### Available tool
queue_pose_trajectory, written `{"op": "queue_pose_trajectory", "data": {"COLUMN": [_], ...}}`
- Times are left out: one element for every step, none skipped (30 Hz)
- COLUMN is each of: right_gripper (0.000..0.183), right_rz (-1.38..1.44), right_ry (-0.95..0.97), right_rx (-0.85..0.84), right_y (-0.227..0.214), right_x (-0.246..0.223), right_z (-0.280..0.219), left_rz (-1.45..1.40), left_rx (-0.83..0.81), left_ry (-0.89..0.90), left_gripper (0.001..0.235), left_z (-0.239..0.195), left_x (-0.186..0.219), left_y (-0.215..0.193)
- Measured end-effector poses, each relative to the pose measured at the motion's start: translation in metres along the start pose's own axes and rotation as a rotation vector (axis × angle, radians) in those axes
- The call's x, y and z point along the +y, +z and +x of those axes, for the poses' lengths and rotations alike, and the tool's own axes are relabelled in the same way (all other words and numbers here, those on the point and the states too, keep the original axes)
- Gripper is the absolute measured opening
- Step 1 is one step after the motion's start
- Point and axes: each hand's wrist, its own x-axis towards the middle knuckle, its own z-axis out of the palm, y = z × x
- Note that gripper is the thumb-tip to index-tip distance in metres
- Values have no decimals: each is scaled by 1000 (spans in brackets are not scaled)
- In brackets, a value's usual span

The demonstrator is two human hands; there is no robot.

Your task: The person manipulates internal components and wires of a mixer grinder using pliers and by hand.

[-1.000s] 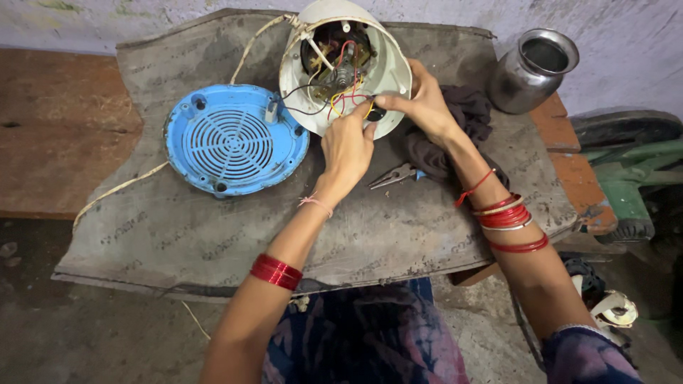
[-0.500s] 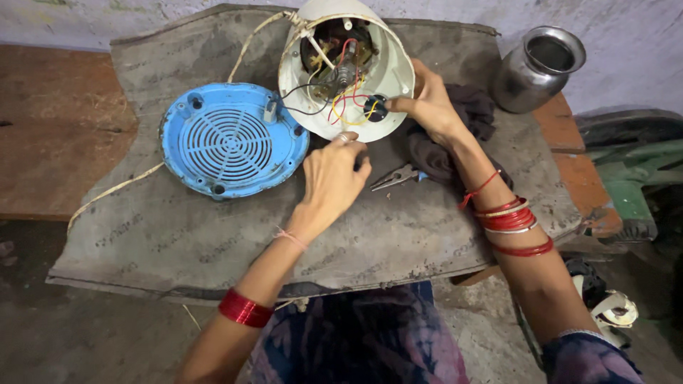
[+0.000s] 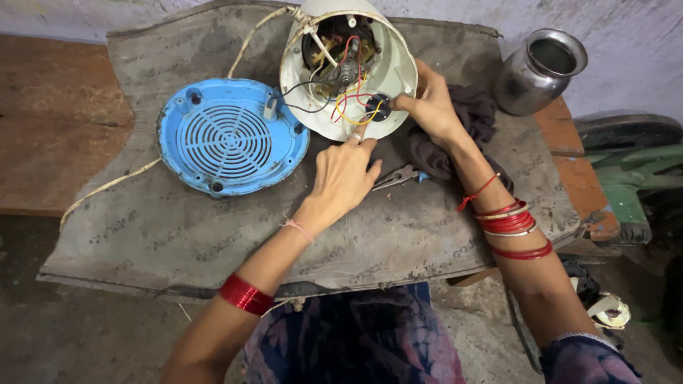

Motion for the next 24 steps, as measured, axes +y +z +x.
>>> {"op": "queue_pose_trajectory", "data": {"right_gripper": [65,65,64,64,64,65,65,63,62,61,60,58,56,55,54,53,53,52,52,52,52,52,52,52], "right_rz": [17,11,6,-1,8,18,28,20,12,4,-11,-26,-40,-59,-77,-96,-92,-87,-83,-85,-87,-90,-86,-83], "right_ry": [-7,-4,0,4,8,10,12,3,-5,-11,-26,-40,-55,-60,-65,-71,-64,-57,-51,-66,-82,-98,-88,-77], "right_rx": [-6,-6,-5,-4,-4,-3,-3,-1,1,2,14,22,31,37,43,52,51,53,54,51,49,45,44,44], "right_y": [0,0,0,-1,-1,0,0,0,0,0,0,1,2,2,3,3,3,3,3,4,4,5,5,5], "right_x": [0,1,1,1,1,1,1,1,2,2,3,3,4,4,4,3,3,3,2,2,1,1,0,0], "right_z": [0,0,0,0,-1,0,0,0,1,0,0,0,0,0,-1,-1,-2,-2,-2,-2,-2,-2,-2,-2], "left_rz": [-4,-7,0,5,10,15,20,25,8,-9,-27,-33,-38,-44,-35,-28,-20,-14,-9,-1,-2,-2,-2,-2], "left_rx": [-7,-15,-32,-48,-65,-48,-30,-14,6,25,45,42,40,38,24,10,-4,-1,2,6,-6,-18,-29,-24], "left_ry": [0,0,-8,-16,-24,-41,-58,-75,-66,-59,-52,-26,-1,24,20,18,16,20,24,25,23,19,15,19], "left_gripper": [30,30,30,30,31,29,28,27,27,26,26,27,28,29,28,28,27,26,26,25,25,25,25,26], "left_z": [1,2,3,5,5,6,6,5,4,3,2,2,2,2,2,2,3,3,3,3,3,3,3,3], "left_x": [0,-1,-1,0,1,1,2,2,2,2,2,2,2,1,1,0,0,0,0,0,-1,-1,-2,-2], "left_y": [0,0,1,2,2,2,2,2,1,0,0,-1,-1,-1,-2,-2,-1,-1,0,0,1,1,2,2]}}
